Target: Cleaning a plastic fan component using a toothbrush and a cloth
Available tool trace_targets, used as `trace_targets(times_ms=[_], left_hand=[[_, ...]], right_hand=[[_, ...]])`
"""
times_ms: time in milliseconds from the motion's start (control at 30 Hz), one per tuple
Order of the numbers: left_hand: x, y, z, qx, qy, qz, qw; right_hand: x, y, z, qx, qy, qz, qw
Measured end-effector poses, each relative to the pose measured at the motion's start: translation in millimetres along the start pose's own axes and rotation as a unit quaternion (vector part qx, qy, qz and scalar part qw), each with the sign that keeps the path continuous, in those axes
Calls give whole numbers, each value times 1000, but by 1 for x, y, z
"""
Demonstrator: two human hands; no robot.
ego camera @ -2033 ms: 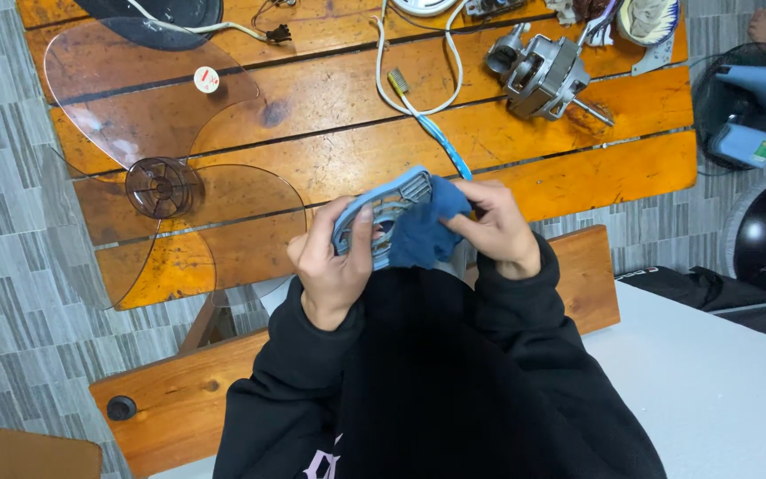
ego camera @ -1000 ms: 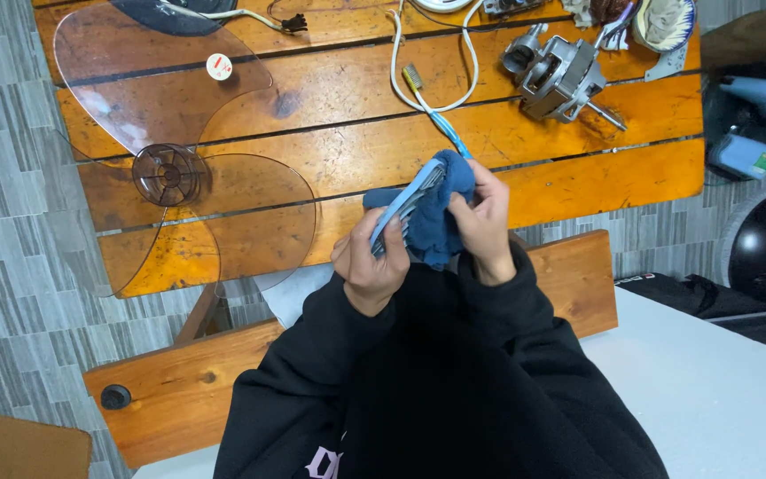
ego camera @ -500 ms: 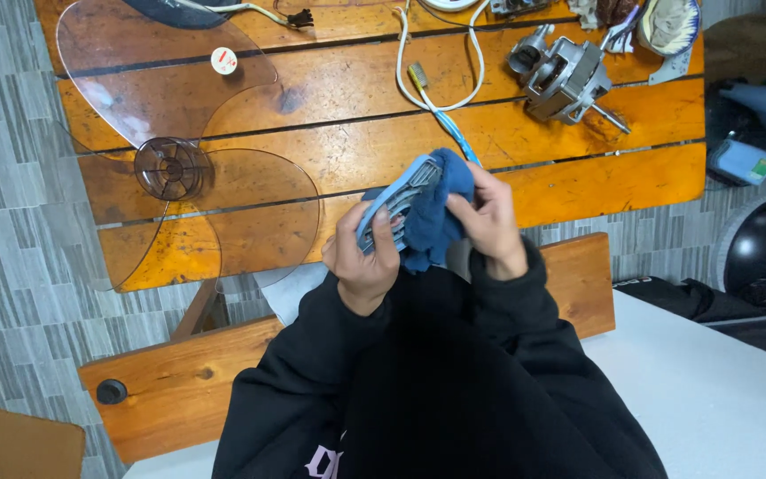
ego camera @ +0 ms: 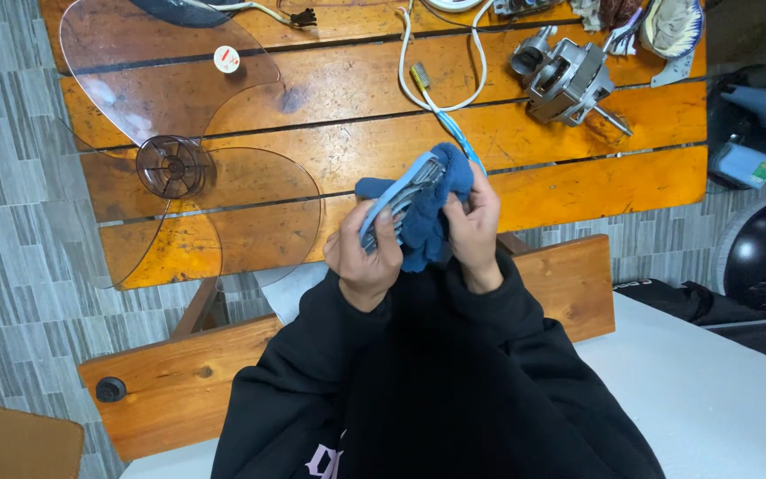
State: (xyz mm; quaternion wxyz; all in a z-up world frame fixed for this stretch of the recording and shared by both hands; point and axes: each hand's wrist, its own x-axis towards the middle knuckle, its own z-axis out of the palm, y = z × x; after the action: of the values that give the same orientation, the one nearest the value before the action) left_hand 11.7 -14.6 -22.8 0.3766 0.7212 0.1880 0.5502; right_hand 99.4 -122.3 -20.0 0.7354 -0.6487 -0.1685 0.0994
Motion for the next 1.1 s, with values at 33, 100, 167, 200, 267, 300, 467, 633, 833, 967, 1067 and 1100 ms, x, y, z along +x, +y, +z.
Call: trace_targets(times_ms=[33,100,167,200,267,300,467,633,833,967,1067,1100], left_hand=[[-2,1,1,1,0,-2,1000],[-7,1,2,3,5,-2,1000],[-10,5,3,13,2,1,1000],[-11,7,4,21,0,3,1000],[-11,5,6,21,1,6,1000],[-10,4,8,19,2,9,1000],[0,3,7,23,-5,-13,1000],[-8,3,9,14,-17,-17,1000],[-8,0,9,44,-16,-4,999],[-20,-3,13,81,-19,7,997],[-27,-3,19,98,-16,9,995],[-26,-5,21,108,-13,16,994]], right_hand=[[1,9,-7,0,-1,2,1000],[4,29,-21,-50,-13,-52,997],[6,30,-30,-88,-14,-83,993],[8,30,-34,-126,-14,-114,985],[5,34,-28,-136,-3,-126,983],[5,35,-25,-147,10,-141,979],[3,27,-19,-121,-16,-101,987],[9,45,-46,-175,-43,-118,977],[7,22,-23,-140,-28,-117,983],[8,51,-49,-158,-43,-84,983],[4,62,-51,-160,-8,-82,984],[1,65,-48,-145,20,-75,986]])
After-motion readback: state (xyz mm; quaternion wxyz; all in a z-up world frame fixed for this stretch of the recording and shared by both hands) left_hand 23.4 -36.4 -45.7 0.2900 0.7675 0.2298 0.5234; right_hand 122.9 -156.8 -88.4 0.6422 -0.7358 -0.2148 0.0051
